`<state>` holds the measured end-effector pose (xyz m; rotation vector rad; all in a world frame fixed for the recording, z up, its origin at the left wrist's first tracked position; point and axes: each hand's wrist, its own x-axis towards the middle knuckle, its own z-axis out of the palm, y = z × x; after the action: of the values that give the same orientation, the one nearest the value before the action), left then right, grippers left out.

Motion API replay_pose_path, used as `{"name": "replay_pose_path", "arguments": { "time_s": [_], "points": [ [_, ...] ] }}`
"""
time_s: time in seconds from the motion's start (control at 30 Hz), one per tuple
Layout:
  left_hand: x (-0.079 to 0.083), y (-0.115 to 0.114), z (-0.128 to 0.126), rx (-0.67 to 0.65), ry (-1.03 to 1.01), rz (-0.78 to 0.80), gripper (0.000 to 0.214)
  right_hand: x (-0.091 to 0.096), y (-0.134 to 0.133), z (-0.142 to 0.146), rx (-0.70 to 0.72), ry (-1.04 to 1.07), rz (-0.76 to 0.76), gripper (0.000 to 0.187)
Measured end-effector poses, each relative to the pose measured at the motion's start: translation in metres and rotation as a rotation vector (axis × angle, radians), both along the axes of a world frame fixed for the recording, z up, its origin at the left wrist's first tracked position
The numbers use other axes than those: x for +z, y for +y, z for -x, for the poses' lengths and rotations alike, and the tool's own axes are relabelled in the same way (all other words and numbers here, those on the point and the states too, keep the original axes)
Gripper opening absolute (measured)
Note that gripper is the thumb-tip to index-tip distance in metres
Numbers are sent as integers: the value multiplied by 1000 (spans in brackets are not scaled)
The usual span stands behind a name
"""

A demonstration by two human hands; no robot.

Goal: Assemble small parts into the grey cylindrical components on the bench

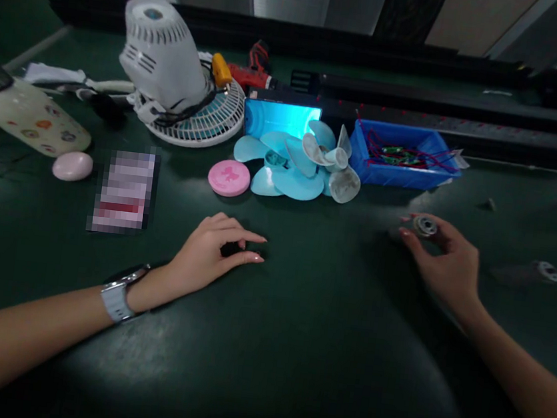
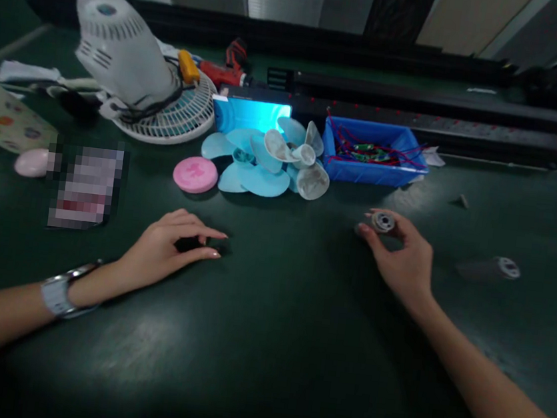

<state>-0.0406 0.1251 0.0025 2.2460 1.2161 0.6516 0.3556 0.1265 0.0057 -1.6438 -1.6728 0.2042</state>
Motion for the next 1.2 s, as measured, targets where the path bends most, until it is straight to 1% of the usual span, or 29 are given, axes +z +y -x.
{"name": "replay_pose_path", "arguments": {
  "time_s": [0.07,0.13,0.2,0.27,0.33,0.37,0.4,0.43,0.47,0.5,0.53,0.57,0.6,0.67,0.77,0.83,0.87,0.97,1.0,1.13,1.2],
  "points": [
    [2,-1,-1,18,-17,22,36,-7,-1,-21,-48,-32,-14,32],
    [5,-3,-2,47,-37,47,37,-14,-2,-36,-78,-61,5,33],
    [8,-5,-3,94,-67,78,35,-17,-2,-42,-91,-79,28,37],
    [9,-6,-4,157,-112,116,35,-12,-7,-36,-119,-118,-44,48],
    [9,-6,-4,228,-170,142,35,-1,-16,-18,-136,-180,-205,57],
    [8,-6,-4,260,-201,148,35,5,-22,-3,-100,-211,-270,56],
    [7,-6,-4,283,-230,152,35,11,-27,14,-10,-235,-285,51],
    [6,-5,-4,299,-257,154,35,15,-30,34,134,-243,-236,45],
    [4,-5,-4,307,-277,160,35,17,-32,55,307,-232,-137,39],
    [3,-4,-4,311,-292,165,35,18,-32,77,476,-204,-7,37],
    [3,-4,-4,312,-301,168,35,16,-29,98,612,-171,116,38],
    [2,-5,-3,314,-305,172,35,13,-23,117,702,-140,208,42],
    [2,-5,-3,314,-304,176,34,10,-16,134,747,-117,257,45],
    [3,-6,-2,314,-297,176,34,3,0,159,771,-115,263,46],
    [5,-7,-1,298,-265,165,33,-3,15,174,769,-138,246,28],
    [7,-6,-1,274,-247,155,33,-4,16,174,767,-143,234,23],
    [7,-6,-2,261,-242,151,32,-4,15,173,764,-145,222,26],
    [7,-4,-2,229,-235,147,30,-6,10,174,756,-168,184,47],
    [6,-4,-2,224,-234,147,30,-8,9,176,756,-180,174,48],
    [4,-4,-1,231,-221,151,29,-8,10,182,794,-209,142,28],
    [4,-5,0,238,-209,150,30,0,7,169,800,-213,94,24]
  ]
}}
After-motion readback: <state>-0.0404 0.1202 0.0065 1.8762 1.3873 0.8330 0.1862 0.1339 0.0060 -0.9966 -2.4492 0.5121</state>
